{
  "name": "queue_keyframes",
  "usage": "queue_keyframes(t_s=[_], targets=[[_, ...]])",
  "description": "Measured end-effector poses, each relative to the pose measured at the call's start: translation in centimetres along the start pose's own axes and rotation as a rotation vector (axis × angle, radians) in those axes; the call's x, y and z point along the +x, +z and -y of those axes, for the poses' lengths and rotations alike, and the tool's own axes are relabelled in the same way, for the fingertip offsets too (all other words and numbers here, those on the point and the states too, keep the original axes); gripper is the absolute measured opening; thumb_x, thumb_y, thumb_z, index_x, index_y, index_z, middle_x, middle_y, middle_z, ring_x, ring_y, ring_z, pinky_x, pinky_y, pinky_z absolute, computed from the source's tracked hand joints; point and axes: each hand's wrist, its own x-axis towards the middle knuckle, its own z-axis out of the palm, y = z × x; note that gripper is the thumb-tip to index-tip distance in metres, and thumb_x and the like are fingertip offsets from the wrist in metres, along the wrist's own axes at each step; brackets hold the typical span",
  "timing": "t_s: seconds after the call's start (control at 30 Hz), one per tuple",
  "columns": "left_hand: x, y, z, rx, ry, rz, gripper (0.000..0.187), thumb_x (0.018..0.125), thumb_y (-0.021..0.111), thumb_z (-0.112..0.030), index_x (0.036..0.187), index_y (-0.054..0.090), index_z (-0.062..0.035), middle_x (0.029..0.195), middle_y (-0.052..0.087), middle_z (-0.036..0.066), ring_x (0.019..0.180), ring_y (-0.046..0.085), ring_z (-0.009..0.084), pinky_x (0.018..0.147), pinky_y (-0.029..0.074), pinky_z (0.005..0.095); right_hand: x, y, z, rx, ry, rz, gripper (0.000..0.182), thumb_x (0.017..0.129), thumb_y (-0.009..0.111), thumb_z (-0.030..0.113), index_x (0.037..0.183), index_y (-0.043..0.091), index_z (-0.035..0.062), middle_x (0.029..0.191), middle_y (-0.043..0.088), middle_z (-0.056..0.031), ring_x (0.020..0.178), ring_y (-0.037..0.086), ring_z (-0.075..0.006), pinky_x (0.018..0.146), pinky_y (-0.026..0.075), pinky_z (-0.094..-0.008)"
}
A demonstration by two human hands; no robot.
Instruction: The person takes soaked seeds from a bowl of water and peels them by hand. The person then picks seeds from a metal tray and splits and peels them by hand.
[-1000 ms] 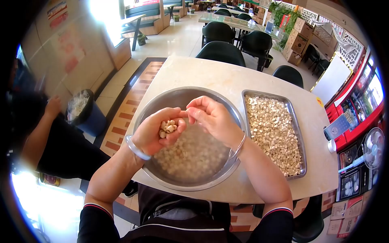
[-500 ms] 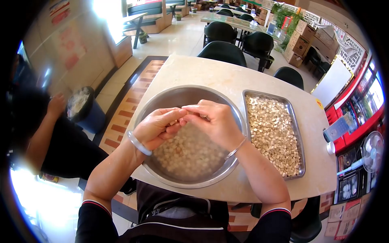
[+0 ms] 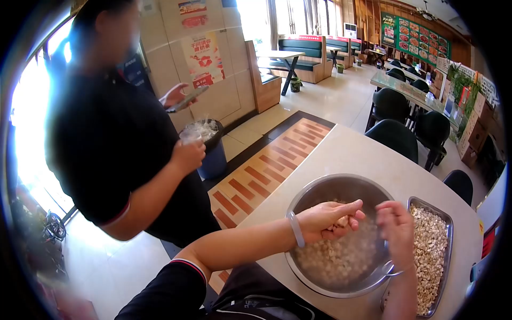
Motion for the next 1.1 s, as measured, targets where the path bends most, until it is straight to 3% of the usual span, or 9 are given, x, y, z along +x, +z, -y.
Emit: queue_keyframes(t_s=[0.07,0.13,0.23,0.33,0.4,0.53,0.7,0.9,1.1], targets=[[0.3,-0.3,0.1,-0.095,-0.041,-0.042,0.021,0.092,0.057,-0.024,0.101,0.054,-0.0046,0.081,0.057,0.006,0.052,0.043,0.0061,0.038,0.024,0.0197,-0.1,-5.2,-0.6,-0.048,-0.046,-0.26,0.013,0.095,0.057,0.015,0.101,0.06,0.0044,0.071,0.051,0.0075,0.057,0.04,0.0001,0.051,0.035,-0.0167],[0.6,-0.1,-0.6,-0.171,-0.052,-0.126,0.015,0.089,0.05,-0.016,0.098,0.052,-0.0039,0.081,0.056,0.008,0.052,0.044,0.009,0.037,0.025,0.0205,0.2,-12.1,-2.3,-0.56,-0.246,-0.383,0.011,0.092,0.058,0.012,0.096,0.062,0.002,0.077,0.059,-0.0001,0.065,0.053,-0.0101,0.061,0.045,-0.0242],[0.8,-0.4,-0.4,-0.179,-0.025,-0.072,0.016,0.089,0.055,-0.018,0.097,0.054,-0.0035,0.082,0.057,0.008,0.055,0.046,0.0082,0.039,0.027,0.0196,-2.7,-17.8,-5.0,-1.337,0.128,-0.021,0.012,0.086,0.06,0.01,0.088,0.063,-0.0012,0.09,0.066,-0.0121,0.081,0.062,-0.0274,0.079,0.049,-0.0361],[0.9,0.3,-0.2,-0.091,0.051,-0.12,0.019,0.089,0.062,-0.02,0.099,0.058,-0.004,0.086,0.06,0.008,0.059,0.047,0.0074,0.043,0.029,0.018,-3.2,-15.0,-3.2,-1.403,0.055,-0.056,0.017,0.082,0.062,0.011,0.091,0.066,-0.0033,0.108,0.065,-0.0201,0.099,0.061,-0.0381,0.092,0.046,-0.0424],[1.0,-0.5,0.0,0.066,0.081,-0.125,0.025,0.09,0.066,-0.023,0.108,0.062,-0.0062,0.094,0.064,0.005,0.062,0.046,0.0048,0.045,0.029,0.0161,-2.5,-10.4,-0.5,-1.216,-0.158,-0.216,0.026,0.086,0.061,0.01,0.108,0.066,-0.0026,0.118,0.064,-0.0188,0.111,0.06,-0.0339,0.098,0.045,-0.0398],[-0.1,0.2,-0.5,0.084,0.112,-0.085,0.025,0.098,0.056,-0.022,0.114,0.059,-0.0031,0.09,0.058,0.002,0.059,0.039,0.0005,0.044,0.026,0.0142,-0.6,-1.1,3.5,-0.419,-0.23,-0.11,0.017,0.087,0.065,0.011,0.1,0.07,-0.0001,0.089,0.067,-0.0071,0.079,0.061,-0.0114,0.07,0.048,-0.0258],[-0.3,0.9,-0.6,0.097,0.143,-0.058,0.028,0.1,0.053,-0.029,0.112,0.059,-0.0043,0.081,0.053,-0.002,0.059,0.038,0.0006,0.044,0.027,0.0152,0.6,3.3,2.2,-0.785,-0.328,0.099,0.025,0.083,0.07,0.013,0.106,0.07,0.0031,0.092,0.062,-0.0038,0.072,0.058,-0.01,0.066,0.047,-0.0229],[-0.4,0.8,-1.1,0.055,0.108,-0.008,0.023,0.1,0.054,-0.027,0.104,0.06,-0.0056,0.084,0.055,-0.003,0.06,0.038,0.0004,0.045,0.026,0.0149,1.0,2.8,0.8,0.052,-0.179,0.101,0.023,0.087,0.065,0.001,0.109,0.066,-0.0055,0.095,0.062,-0.0061,0.086,0.064,-0.0126,0.078,0.052,-0.0238],[-0.4,1.0,-0.9,0.071,0.148,-0.027,0.017,0.098,0.057,-0.022,0.099,0.06,-0.0052,0.087,0.058,-0.001,0.059,0.037,0.0004,0.045,0.025,0.0143,0.8,2.6,0.7,-0.105,-0.333,0.059,0.019,0.085,0.065,-0.004,0.104,0.068,-0.0057,0.092,0.066,-0.0087,0.081,0.066,-0.0144,0.075,0.053,-0.0237]])
